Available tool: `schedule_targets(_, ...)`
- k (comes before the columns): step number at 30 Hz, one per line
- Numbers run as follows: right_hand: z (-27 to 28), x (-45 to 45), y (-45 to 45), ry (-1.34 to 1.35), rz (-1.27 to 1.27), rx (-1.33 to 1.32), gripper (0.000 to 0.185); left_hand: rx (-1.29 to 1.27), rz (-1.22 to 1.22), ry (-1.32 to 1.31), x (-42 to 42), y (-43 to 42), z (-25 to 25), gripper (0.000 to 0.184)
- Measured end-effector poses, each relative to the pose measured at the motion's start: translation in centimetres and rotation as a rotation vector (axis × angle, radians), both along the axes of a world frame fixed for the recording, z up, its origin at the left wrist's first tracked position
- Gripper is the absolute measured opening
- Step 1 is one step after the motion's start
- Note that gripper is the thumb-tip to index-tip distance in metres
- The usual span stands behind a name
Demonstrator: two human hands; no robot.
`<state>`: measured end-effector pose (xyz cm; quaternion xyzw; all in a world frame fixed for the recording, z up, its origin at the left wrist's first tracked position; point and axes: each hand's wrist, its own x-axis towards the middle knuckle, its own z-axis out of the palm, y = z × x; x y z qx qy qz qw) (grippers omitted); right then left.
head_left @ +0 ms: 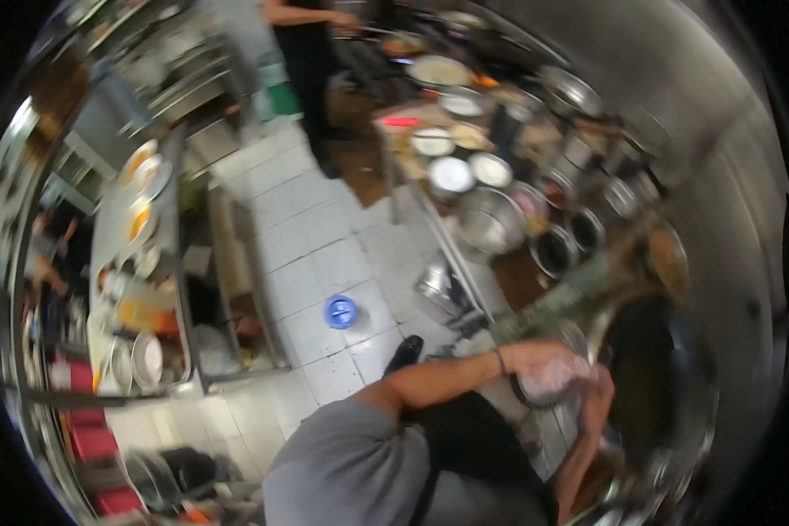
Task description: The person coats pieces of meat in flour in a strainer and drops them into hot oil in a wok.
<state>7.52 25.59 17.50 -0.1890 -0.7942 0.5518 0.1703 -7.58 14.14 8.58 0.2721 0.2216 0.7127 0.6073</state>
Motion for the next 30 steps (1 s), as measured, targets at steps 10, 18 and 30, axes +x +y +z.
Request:
schedule_targets(10,-2.6,0.0,-0.6,-0.116,-0.064,-0.208,0.013,-0.389,-0.038,-0.077,-0.9,-1.9,3.8,0.017)
schedule_targets(18,-6.2,2.2,2.8,-0.025,-0.385,-0.25,0.013,-0.415,-0.018,-0.16,-1.2,-3.2,2.9,0.013)
schedule_targets(30,-8.2,1.7,0.5,0.313,-0.392,-1.298,0.014,-0.477,-0.131,-0.368,-1.4,-1.4,-0.3,0.016)
